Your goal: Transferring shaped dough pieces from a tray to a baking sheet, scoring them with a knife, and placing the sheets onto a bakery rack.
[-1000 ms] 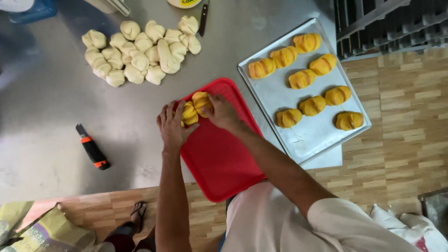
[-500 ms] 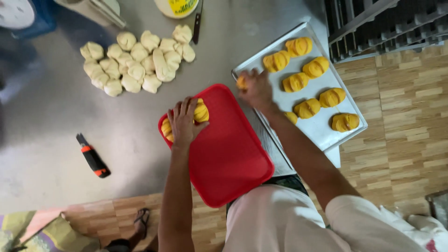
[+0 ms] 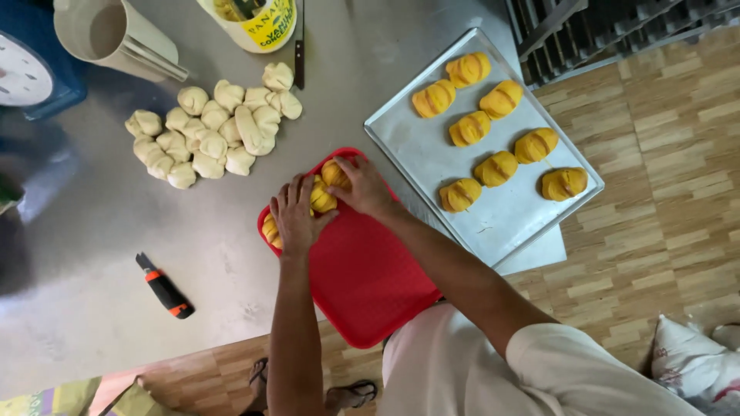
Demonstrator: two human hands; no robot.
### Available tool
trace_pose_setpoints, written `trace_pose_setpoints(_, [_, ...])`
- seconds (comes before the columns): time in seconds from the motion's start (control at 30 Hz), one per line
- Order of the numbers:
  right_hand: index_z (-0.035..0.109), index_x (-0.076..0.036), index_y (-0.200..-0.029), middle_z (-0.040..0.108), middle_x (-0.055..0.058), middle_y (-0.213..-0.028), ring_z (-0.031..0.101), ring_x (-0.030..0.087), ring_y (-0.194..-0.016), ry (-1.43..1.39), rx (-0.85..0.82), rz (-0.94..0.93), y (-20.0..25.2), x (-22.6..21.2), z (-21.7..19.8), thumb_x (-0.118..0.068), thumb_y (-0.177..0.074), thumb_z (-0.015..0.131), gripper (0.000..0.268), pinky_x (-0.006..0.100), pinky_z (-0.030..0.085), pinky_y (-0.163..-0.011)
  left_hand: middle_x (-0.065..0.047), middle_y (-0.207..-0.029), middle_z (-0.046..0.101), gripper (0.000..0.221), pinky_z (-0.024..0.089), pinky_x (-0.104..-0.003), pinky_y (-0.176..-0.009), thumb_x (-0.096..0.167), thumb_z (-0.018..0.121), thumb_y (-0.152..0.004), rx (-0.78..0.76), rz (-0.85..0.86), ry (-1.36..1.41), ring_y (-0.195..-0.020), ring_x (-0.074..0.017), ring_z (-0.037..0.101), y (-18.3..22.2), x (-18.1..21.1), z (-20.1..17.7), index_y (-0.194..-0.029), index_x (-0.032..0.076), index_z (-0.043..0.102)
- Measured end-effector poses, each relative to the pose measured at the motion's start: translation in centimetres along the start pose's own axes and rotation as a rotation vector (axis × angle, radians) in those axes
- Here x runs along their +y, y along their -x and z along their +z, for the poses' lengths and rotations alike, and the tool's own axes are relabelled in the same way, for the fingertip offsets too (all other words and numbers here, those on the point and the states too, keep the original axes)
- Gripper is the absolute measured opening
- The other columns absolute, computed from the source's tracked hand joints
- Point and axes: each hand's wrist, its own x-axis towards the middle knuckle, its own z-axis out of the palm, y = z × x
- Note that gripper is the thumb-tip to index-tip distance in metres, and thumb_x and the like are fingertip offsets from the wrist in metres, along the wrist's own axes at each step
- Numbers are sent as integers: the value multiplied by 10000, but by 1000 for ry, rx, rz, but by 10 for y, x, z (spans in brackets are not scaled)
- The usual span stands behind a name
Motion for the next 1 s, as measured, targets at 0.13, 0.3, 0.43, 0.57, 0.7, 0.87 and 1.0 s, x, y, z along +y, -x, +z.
trace_pose_setpoints(0.13, [622, -125, -1384, 680, 217, -1136, 673, 452, -1048, -231, 176, -91, 13, 18, -67, -488, -969, 670, 554, 511, 575, -897, -89, -1592, 394, 1045, 283, -730, -1138, 679, 773, -719, -9, -32, 56, -1439, -404, 385, 6, 9, -12, -1586, 274, 353])
trace_pose_setpoints(0.3, [684, -130, -1306, 703, 93, -1222, 613, 326, -1206, -145, 257, -35, 69, 107, -147, -35, -832, 770, 491, 428, 453, -1075, -146, -1621, 362, 918, 251, -733, -1117, 690, 798, -734, 260, -148, -27, -1471, -453, 342, 25, 5, -15, -1480, 216, 551])
trace_pose_setpoints(0.43, [716, -181, -1321, 589, 39, -956, 607, 290, -946, 84, 148, 125, 120, 118, -189, -319, -891, 825, 465, 415, 522, -848, -168, -1639, 304, 991, 220, -807, -1087, 684, 797, -700, 317, -296, 39, -1472, -536, 255, 44, 6, -12, -1552, 291, 479])
trace_pose_setpoints(0.57, [702, -226, -1348, 592, 101, -1080, 606, 404, -1090, 206, 67, 33, 142, 123, -171, -325, -763, 848, 610, 529, 534, -885, -144, -1613, 340, 792, 238, -810, -1044, 707, 712, -822, 312, -190, -36, -1451, -522, 313, 38, -3, 25, -1520, 389, 515])
trace_pose_setpoints(0.7, [686, -287, -1356, 618, 68, -1098, 576, 391, -1179, 450, 27, -40, 149, 112, -157, -424, -742, 847, 649, 558, 502, -909, -139, -1600, 372, 703, 210, -794, -1041, 740, 590, -893, 313, -182, -111, -1454, -498, 326, 37, -10, 39, -1511, 413, 523])
trace_pose_setpoints(0.87, [670, -262, -1367, 596, 77, -1111, 551, 399, -1216, 432, -25, 14, 150, 105, -159, -415, -809, 804, 593, 567, 486, -946, -140, -1584, 395, 663, 231, -811, -1049, 689, 637, -894, 314, -190, -127, -1443, -500, 354, 37, 2, 27, -1497, 438, 528])
trace_pose_setpoints(1.0, [638, -256, -1401, 584, 97, -1131, 536, 412, -1235, 443, -61, 8, 150, 111, -160, -443, -832, 780, 616, 580, 476, -955, -145, -1596, 383, 683, 198, -826, -1069, 677, 612, -904, 290, -192, -123, -1461, -515, 335, 38, 1, 29, -1528, 434, 478])
